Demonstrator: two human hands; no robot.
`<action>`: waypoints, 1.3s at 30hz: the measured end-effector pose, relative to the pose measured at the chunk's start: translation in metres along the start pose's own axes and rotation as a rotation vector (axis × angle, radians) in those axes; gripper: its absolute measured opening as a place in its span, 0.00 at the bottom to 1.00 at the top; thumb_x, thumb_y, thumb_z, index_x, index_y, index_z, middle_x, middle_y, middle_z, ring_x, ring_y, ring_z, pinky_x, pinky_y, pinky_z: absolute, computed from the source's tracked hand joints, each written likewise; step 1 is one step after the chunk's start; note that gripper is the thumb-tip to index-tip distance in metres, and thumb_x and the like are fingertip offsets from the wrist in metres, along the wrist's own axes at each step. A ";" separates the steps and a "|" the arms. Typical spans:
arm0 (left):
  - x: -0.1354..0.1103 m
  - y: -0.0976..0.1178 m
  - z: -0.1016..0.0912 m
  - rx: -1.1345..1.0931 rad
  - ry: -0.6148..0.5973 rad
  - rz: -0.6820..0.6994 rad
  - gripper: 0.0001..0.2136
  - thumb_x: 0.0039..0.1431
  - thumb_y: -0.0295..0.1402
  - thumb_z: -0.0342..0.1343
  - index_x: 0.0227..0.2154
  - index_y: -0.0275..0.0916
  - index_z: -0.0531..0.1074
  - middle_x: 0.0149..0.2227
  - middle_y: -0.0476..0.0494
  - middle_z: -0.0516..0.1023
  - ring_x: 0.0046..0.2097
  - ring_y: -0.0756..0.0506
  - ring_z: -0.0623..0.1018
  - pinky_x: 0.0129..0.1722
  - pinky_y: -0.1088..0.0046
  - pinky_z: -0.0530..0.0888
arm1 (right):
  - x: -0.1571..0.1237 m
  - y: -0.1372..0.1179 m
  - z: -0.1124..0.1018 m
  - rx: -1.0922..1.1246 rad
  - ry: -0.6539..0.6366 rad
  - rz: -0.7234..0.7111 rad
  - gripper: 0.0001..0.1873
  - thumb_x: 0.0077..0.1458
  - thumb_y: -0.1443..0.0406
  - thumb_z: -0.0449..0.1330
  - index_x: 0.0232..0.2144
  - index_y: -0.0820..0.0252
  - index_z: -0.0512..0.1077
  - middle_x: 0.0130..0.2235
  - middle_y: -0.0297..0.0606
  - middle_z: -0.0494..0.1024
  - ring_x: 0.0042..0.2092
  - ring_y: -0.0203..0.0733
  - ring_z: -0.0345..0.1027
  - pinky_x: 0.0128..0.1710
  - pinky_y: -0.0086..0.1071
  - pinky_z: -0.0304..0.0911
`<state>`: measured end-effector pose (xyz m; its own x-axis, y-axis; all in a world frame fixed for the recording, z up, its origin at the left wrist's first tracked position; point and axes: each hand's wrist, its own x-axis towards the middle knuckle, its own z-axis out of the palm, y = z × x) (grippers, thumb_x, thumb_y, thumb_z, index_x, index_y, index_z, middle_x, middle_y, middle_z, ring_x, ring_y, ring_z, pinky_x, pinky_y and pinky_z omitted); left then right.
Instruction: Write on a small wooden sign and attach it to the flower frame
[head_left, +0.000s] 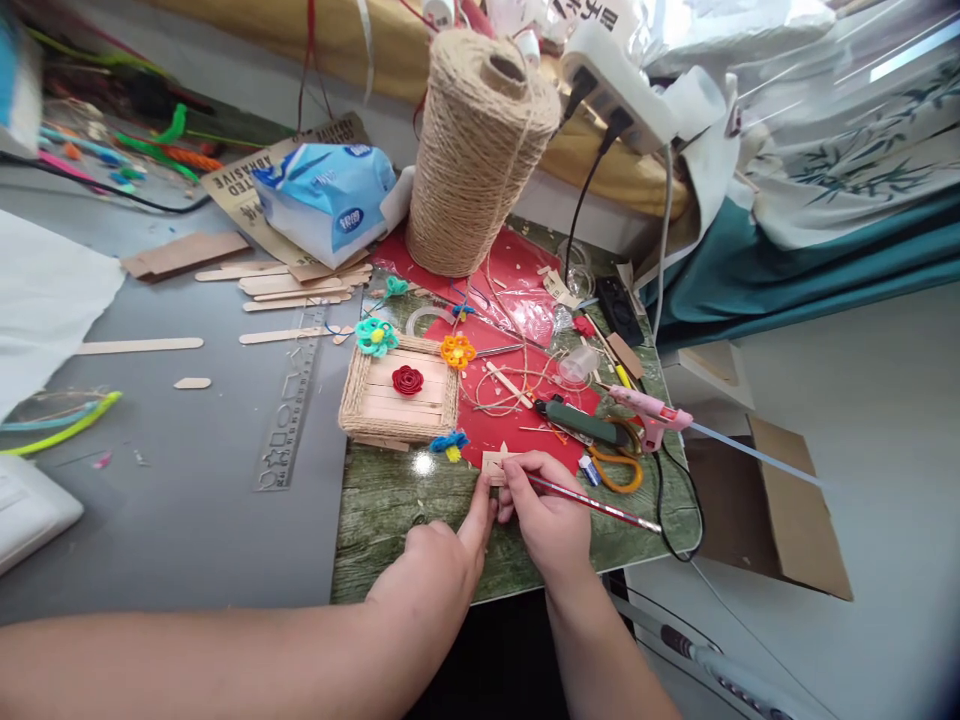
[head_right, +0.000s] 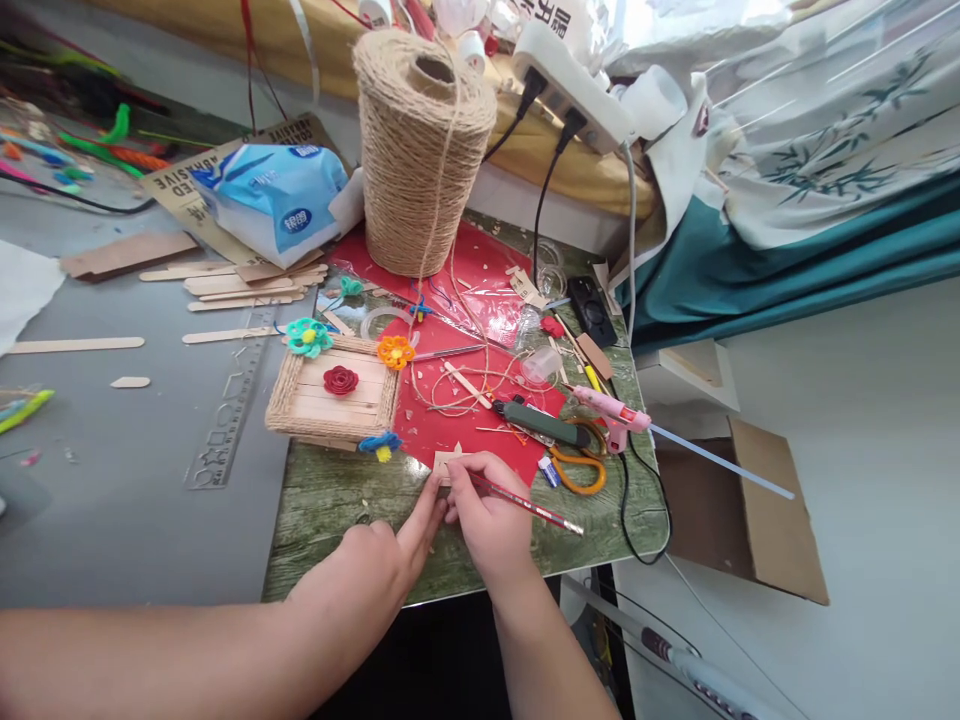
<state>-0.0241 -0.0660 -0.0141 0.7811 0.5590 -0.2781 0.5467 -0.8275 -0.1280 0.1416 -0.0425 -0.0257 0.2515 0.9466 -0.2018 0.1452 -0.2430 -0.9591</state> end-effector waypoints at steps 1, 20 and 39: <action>0.000 0.000 0.000 0.001 -0.005 0.004 0.34 0.62 0.31 0.55 0.72 0.37 0.58 0.74 0.17 0.44 0.25 0.51 0.76 0.20 0.74 0.70 | 0.001 0.000 0.000 -0.009 -0.003 0.004 0.12 0.64 0.56 0.66 0.35 0.58 0.76 0.22 0.30 0.75 0.20 0.33 0.69 0.21 0.25 0.67; 0.000 -0.005 -0.004 -0.019 -0.028 0.035 0.36 0.60 0.26 0.56 0.72 0.36 0.58 0.74 0.15 0.44 0.26 0.50 0.76 0.19 0.73 0.71 | 0.001 0.004 0.008 -0.053 0.063 -0.010 0.13 0.65 0.54 0.64 0.33 0.56 0.73 0.22 0.28 0.73 0.19 0.33 0.67 0.17 0.25 0.66; 0.002 -0.008 -0.009 -0.076 -0.065 0.037 0.37 0.59 0.24 0.57 0.72 0.37 0.57 0.73 0.16 0.44 0.26 0.49 0.77 0.20 0.73 0.72 | -0.002 0.007 0.006 -0.027 0.081 -0.032 0.11 0.64 0.56 0.65 0.34 0.56 0.75 0.21 0.28 0.73 0.17 0.31 0.63 0.16 0.25 0.62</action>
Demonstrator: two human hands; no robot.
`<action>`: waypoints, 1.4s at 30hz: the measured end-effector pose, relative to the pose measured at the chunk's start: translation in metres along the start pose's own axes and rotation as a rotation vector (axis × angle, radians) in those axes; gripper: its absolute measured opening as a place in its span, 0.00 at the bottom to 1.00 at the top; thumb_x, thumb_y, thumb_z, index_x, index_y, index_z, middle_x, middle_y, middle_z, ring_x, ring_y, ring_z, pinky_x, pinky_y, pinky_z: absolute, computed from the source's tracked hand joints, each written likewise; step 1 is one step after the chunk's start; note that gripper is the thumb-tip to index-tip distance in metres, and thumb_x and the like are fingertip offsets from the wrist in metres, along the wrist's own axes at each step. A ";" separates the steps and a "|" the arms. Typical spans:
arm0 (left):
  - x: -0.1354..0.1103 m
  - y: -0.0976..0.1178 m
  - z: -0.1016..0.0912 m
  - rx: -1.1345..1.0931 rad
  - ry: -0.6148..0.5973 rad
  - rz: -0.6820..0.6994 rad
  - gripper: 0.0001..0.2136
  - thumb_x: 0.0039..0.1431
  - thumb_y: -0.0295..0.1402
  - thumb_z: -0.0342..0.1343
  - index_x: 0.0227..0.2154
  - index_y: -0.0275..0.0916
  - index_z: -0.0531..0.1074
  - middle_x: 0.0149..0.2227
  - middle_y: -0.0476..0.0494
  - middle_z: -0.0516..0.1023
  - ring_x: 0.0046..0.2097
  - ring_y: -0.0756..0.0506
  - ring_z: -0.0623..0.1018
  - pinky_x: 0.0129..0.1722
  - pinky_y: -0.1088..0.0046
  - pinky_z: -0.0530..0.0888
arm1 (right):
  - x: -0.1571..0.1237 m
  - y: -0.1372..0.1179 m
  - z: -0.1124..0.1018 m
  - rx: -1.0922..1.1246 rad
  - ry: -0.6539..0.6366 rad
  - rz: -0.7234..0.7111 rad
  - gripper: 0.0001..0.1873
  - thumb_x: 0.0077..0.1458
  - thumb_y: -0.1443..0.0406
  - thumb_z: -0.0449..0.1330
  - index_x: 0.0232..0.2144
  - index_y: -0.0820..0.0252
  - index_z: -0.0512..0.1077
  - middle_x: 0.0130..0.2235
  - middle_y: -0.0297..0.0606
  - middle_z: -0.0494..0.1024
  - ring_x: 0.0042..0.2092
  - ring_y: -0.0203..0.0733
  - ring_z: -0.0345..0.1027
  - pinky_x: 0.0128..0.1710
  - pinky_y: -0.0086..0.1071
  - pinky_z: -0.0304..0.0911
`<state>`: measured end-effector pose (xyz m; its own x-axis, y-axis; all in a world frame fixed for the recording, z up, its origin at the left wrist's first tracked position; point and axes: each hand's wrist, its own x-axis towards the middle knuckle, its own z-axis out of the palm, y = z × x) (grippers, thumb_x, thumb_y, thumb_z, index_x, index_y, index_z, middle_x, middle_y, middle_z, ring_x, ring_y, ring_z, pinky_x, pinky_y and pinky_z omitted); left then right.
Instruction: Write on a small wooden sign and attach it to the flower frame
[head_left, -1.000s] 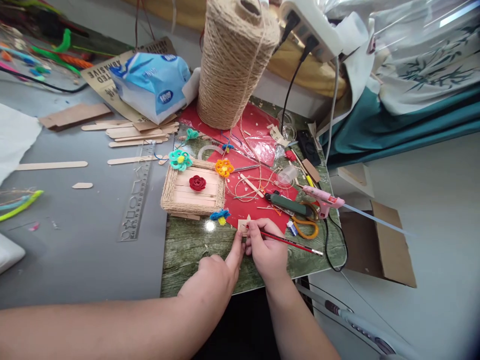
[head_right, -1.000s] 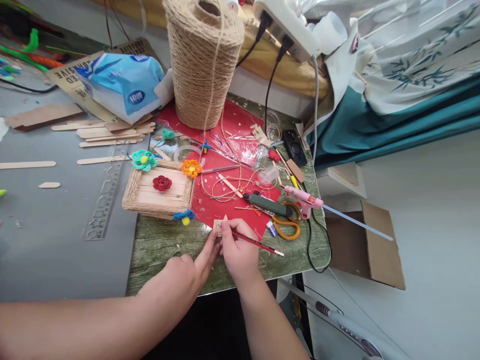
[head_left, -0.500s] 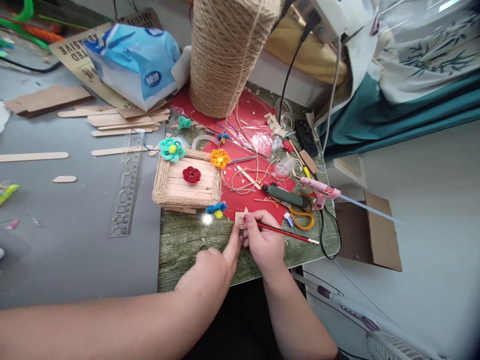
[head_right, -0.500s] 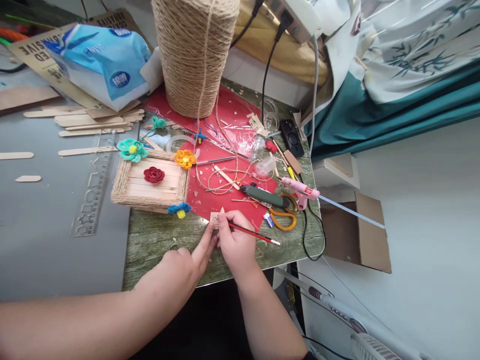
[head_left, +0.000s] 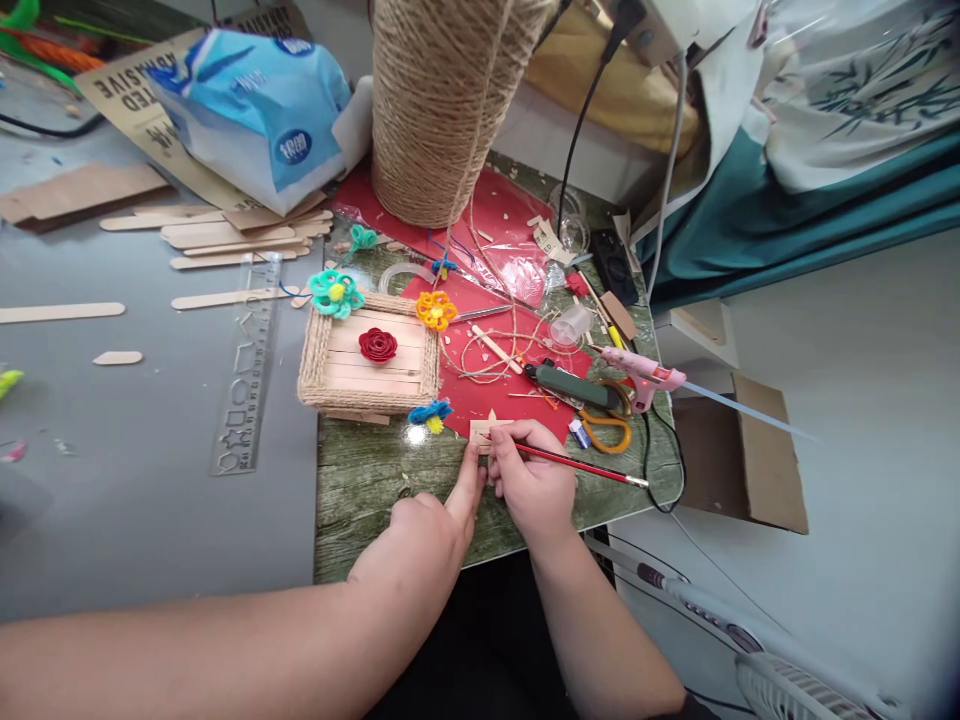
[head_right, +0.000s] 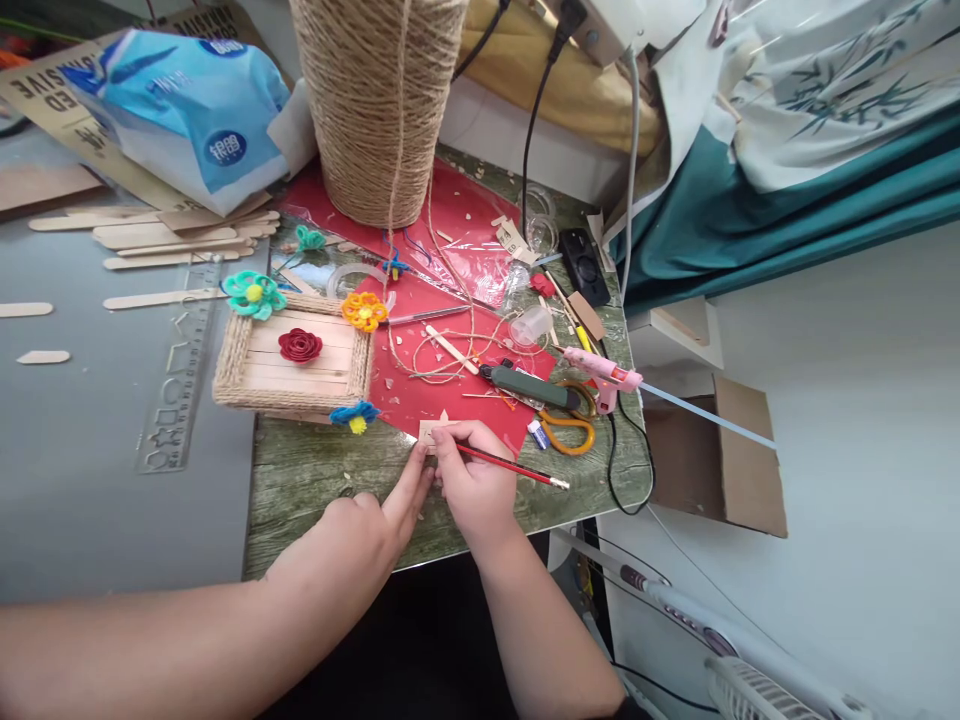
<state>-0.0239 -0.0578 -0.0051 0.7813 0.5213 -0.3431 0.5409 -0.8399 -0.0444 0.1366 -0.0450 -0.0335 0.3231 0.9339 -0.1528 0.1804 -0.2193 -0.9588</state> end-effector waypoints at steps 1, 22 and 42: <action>0.000 0.000 0.000 -0.003 0.007 -0.003 0.37 0.59 0.24 0.57 0.72 0.37 0.57 0.73 0.15 0.44 0.26 0.49 0.77 0.20 0.72 0.72 | 0.000 0.000 0.000 -0.018 0.000 0.004 0.11 0.64 0.56 0.65 0.34 0.56 0.75 0.22 0.28 0.74 0.17 0.32 0.63 0.16 0.25 0.62; 0.001 -0.001 -0.001 0.043 -0.003 0.002 0.37 0.60 0.24 0.55 0.73 0.34 0.55 0.73 0.15 0.44 0.26 0.50 0.77 0.19 0.73 0.72 | 0.001 0.000 0.000 -0.135 0.013 0.020 0.14 0.64 0.53 0.64 0.34 0.56 0.75 0.25 0.32 0.77 0.23 0.36 0.68 0.22 0.29 0.67; 0.000 0.002 0.002 -0.006 0.019 -0.007 0.36 0.60 0.27 0.57 0.71 0.36 0.58 0.73 0.16 0.44 0.26 0.51 0.76 0.19 0.73 0.71 | 0.001 0.002 0.001 -0.138 0.015 -0.004 0.12 0.65 0.54 0.63 0.35 0.55 0.76 0.31 0.36 0.81 0.26 0.39 0.73 0.26 0.32 0.73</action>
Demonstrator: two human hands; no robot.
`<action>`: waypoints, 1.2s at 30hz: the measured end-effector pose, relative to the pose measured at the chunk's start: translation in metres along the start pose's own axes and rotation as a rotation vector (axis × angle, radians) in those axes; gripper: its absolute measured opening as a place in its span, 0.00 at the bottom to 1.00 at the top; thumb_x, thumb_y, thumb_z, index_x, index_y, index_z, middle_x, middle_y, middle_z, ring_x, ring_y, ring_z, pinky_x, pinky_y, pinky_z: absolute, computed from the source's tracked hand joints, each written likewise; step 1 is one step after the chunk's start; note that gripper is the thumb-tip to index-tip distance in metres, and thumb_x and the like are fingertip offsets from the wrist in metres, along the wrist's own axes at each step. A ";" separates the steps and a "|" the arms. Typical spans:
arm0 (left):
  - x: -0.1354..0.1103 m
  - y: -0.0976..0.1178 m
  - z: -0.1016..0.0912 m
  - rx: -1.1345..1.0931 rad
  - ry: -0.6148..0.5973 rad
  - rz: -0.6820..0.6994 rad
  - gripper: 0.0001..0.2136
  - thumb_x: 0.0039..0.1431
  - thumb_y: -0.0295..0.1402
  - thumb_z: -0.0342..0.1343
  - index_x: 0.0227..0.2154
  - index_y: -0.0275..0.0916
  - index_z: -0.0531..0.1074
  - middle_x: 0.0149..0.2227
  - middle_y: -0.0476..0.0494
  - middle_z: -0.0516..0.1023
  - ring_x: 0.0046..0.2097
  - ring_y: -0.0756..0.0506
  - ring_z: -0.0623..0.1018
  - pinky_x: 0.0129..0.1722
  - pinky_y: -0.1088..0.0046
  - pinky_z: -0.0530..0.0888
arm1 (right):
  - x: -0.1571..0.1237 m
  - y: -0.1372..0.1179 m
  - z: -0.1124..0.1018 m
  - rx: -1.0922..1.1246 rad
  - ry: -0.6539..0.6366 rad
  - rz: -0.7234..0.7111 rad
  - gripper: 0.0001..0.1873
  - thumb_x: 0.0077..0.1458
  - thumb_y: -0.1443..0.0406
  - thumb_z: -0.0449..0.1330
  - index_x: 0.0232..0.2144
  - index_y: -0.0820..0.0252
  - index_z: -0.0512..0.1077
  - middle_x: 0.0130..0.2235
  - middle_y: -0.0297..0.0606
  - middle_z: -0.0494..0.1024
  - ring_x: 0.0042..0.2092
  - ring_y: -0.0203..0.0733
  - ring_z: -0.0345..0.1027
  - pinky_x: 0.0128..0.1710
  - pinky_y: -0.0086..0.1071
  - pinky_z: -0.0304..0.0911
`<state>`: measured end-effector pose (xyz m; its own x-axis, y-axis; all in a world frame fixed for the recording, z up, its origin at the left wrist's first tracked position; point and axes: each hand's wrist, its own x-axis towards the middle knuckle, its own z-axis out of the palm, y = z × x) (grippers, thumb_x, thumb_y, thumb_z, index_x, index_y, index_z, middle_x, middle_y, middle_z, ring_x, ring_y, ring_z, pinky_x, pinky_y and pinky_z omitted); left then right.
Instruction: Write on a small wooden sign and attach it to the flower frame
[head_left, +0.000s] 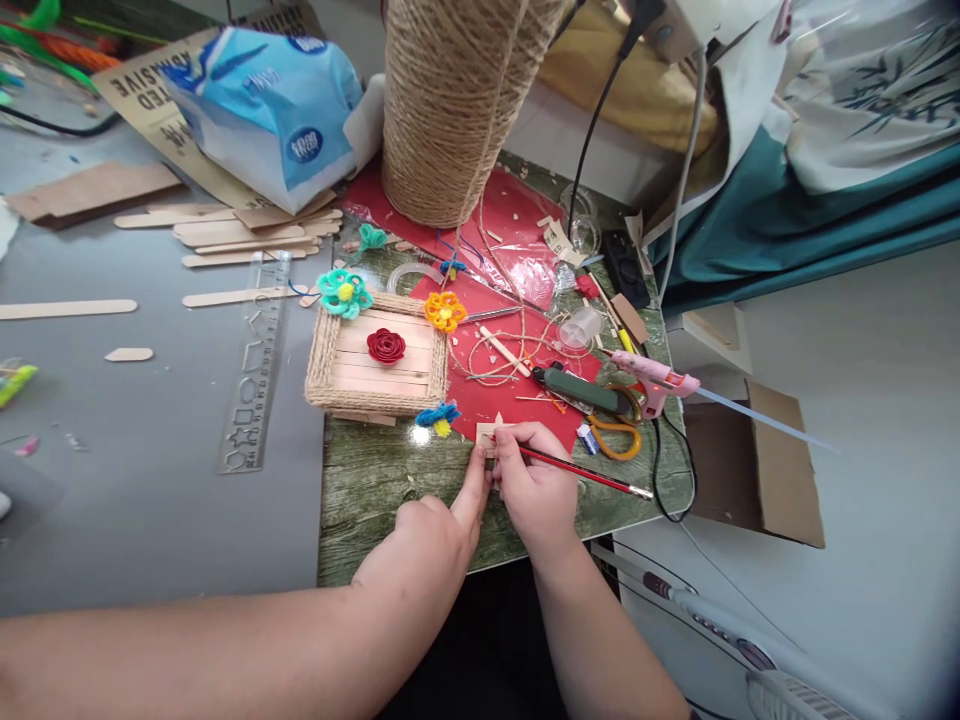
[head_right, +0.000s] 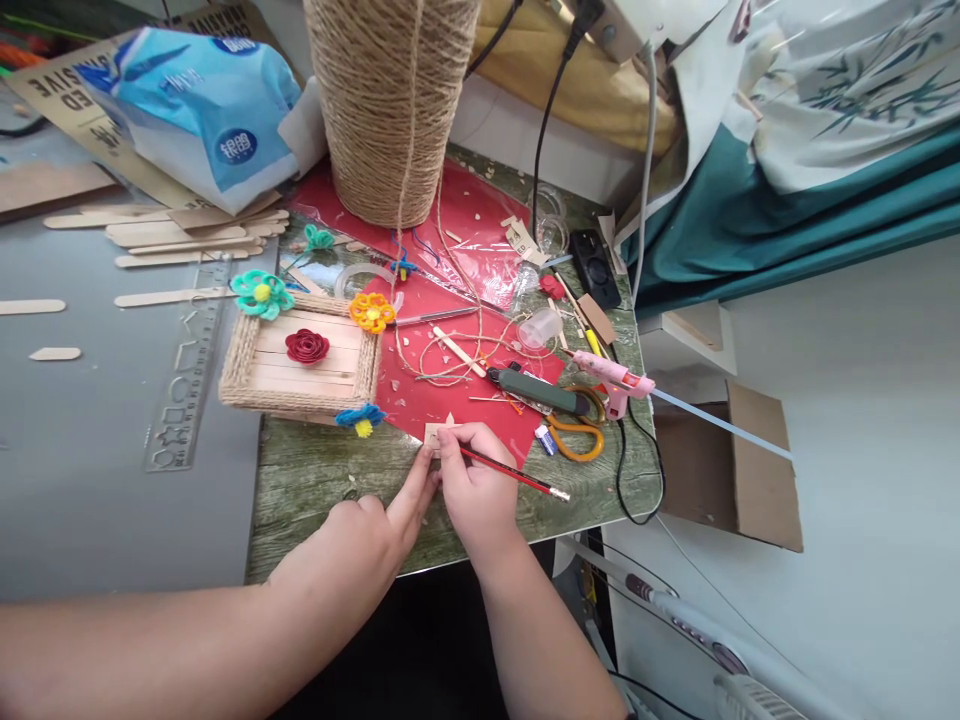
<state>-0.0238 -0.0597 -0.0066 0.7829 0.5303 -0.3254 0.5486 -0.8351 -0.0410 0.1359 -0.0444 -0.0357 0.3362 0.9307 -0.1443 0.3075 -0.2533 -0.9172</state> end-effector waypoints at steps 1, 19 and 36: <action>0.000 0.000 0.000 -0.001 -0.003 0.005 0.35 0.60 0.27 0.57 0.71 0.36 0.58 0.73 0.17 0.44 0.26 0.50 0.76 0.18 0.73 0.71 | 0.000 0.000 0.000 0.000 0.004 -0.001 0.12 0.65 0.54 0.63 0.35 0.55 0.76 0.31 0.36 0.80 0.26 0.39 0.73 0.26 0.32 0.73; 0.002 -0.001 -0.002 0.048 -0.031 0.016 0.35 0.61 0.27 0.55 0.72 0.34 0.57 0.73 0.15 0.43 0.25 0.50 0.76 0.18 0.73 0.71 | 0.000 0.001 -0.001 -0.056 0.009 -0.031 0.13 0.66 0.54 0.63 0.34 0.55 0.76 0.28 0.35 0.79 0.25 0.39 0.72 0.26 0.31 0.70; 0.002 -0.003 -0.006 0.032 -0.046 0.018 0.36 0.60 0.26 0.54 0.72 0.35 0.55 0.73 0.17 0.43 0.26 0.50 0.78 0.19 0.74 0.73 | 0.000 0.000 0.000 -0.066 0.026 -0.038 0.12 0.66 0.55 0.63 0.34 0.56 0.75 0.29 0.35 0.79 0.27 0.39 0.74 0.29 0.31 0.71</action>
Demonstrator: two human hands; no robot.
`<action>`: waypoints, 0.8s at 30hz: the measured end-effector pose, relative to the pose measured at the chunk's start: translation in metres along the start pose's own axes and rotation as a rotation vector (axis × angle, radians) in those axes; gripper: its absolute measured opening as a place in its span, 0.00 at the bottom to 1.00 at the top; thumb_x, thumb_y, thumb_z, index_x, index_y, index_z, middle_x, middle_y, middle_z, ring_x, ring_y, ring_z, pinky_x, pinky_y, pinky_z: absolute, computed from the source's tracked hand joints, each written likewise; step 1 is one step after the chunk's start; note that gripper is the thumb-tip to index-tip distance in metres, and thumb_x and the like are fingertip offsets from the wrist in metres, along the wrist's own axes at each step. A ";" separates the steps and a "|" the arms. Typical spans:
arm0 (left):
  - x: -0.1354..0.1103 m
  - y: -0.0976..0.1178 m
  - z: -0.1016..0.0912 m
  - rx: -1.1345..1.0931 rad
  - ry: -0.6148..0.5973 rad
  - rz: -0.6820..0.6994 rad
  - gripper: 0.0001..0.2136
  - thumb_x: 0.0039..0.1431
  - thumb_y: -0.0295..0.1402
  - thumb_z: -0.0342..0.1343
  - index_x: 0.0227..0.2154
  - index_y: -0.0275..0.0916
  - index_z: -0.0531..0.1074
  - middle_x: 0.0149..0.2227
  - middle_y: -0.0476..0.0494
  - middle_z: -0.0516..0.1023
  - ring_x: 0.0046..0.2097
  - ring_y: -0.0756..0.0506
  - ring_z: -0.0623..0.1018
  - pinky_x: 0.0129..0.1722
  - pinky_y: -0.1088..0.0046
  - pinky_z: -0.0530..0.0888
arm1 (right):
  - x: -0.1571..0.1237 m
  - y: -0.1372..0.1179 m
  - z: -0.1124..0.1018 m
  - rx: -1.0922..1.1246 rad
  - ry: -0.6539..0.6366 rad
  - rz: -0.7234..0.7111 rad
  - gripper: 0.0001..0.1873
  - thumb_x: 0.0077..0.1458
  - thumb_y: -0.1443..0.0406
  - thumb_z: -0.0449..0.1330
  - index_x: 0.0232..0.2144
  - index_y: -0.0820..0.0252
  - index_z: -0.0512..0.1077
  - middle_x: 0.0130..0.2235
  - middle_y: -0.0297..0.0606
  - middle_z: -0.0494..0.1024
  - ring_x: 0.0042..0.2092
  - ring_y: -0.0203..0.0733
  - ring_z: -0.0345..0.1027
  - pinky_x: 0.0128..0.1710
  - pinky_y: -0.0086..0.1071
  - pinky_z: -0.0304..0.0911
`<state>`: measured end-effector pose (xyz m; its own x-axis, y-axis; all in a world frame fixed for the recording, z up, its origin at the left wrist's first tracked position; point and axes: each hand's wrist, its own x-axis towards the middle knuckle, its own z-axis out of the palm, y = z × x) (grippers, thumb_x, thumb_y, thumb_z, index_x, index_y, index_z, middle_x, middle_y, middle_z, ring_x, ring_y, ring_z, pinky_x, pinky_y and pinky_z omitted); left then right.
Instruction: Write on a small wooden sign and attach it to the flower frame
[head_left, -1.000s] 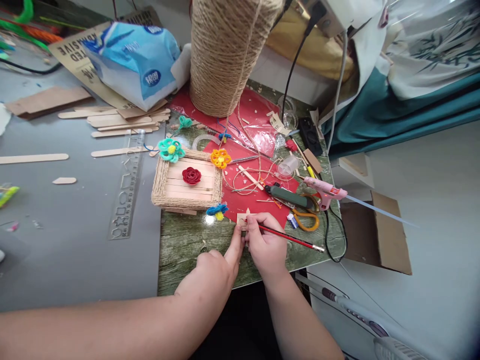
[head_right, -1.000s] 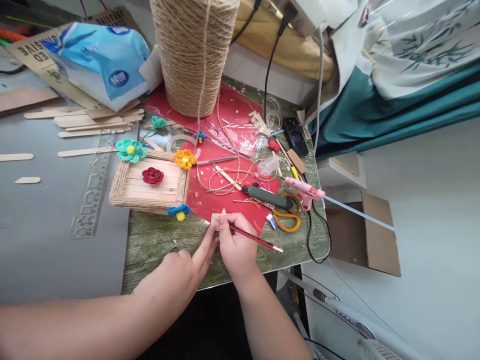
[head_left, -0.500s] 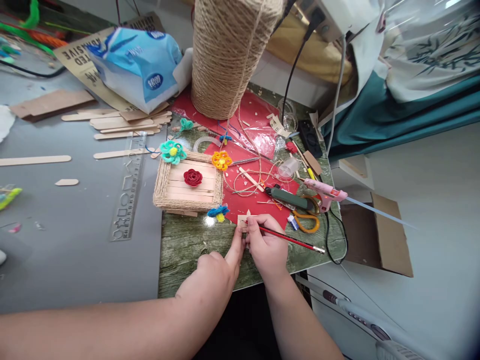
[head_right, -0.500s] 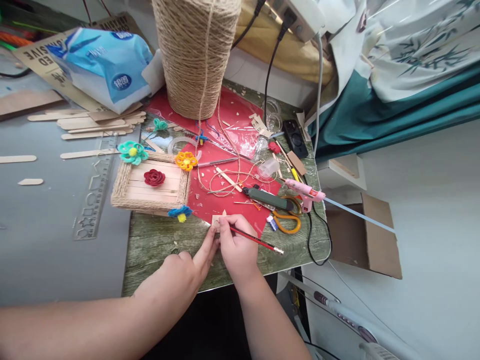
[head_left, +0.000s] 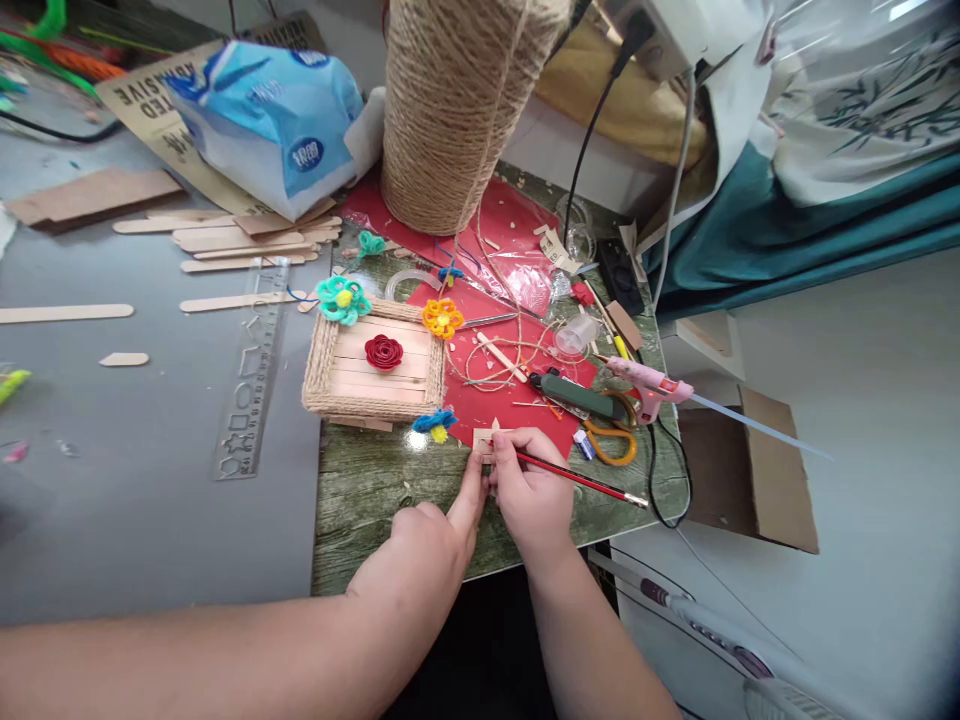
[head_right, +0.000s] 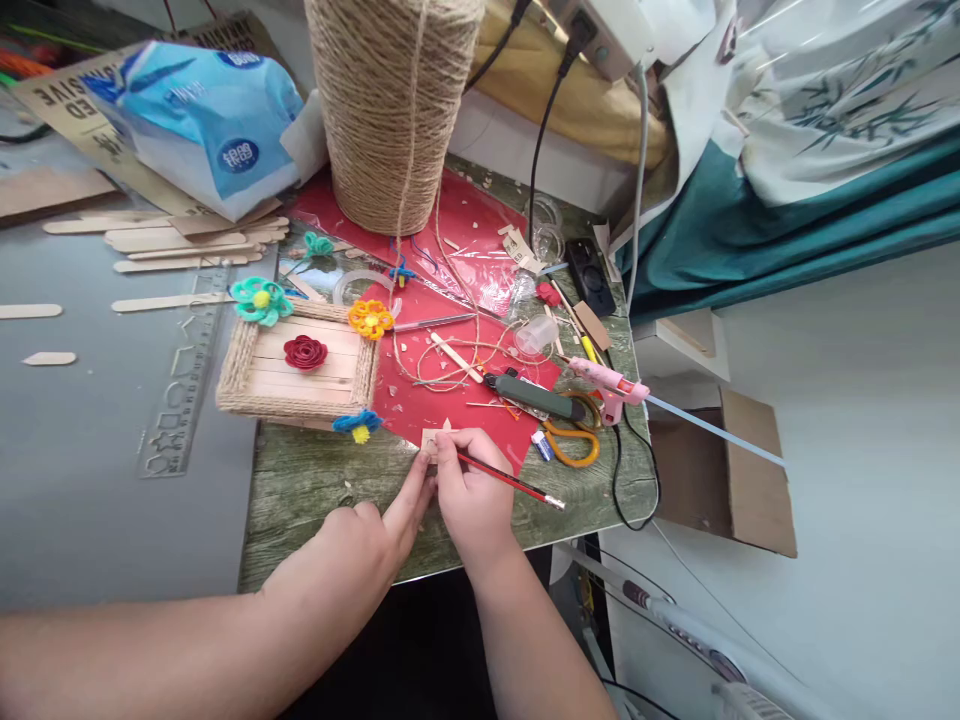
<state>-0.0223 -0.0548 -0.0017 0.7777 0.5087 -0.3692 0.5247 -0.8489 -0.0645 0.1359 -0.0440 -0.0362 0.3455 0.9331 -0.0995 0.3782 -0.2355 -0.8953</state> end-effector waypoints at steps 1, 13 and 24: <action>0.000 0.000 0.000 -0.001 0.004 -0.002 0.36 0.60 0.26 0.54 0.72 0.35 0.56 0.73 0.17 0.43 0.26 0.50 0.78 0.19 0.74 0.73 | 0.000 0.000 0.000 0.000 0.002 -0.007 0.12 0.66 0.55 0.63 0.34 0.56 0.75 0.29 0.35 0.79 0.27 0.39 0.74 0.29 0.31 0.72; -0.001 0.003 0.005 -0.004 0.057 -0.024 0.35 0.60 0.29 0.58 0.71 0.36 0.59 0.73 0.17 0.45 0.25 0.50 0.77 0.19 0.73 0.72 | 0.001 0.001 0.000 0.079 -0.012 0.023 0.13 0.66 0.55 0.62 0.33 0.56 0.74 0.27 0.34 0.78 0.24 0.38 0.71 0.24 0.30 0.69; -0.001 0.002 0.005 -0.006 0.050 -0.027 0.35 0.61 0.27 0.56 0.71 0.35 0.58 0.73 0.16 0.44 0.25 0.50 0.77 0.19 0.73 0.72 | 0.001 0.002 -0.001 -0.020 -0.015 -0.035 0.13 0.66 0.56 0.62 0.33 0.56 0.75 0.29 0.36 0.79 0.28 0.40 0.73 0.28 0.31 0.69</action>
<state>-0.0234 -0.0579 -0.0057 0.7797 0.5377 -0.3208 0.5474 -0.8341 -0.0679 0.1383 -0.0438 -0.0378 0.3186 0.9449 -0.0753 0.4066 -0.2080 -0.8896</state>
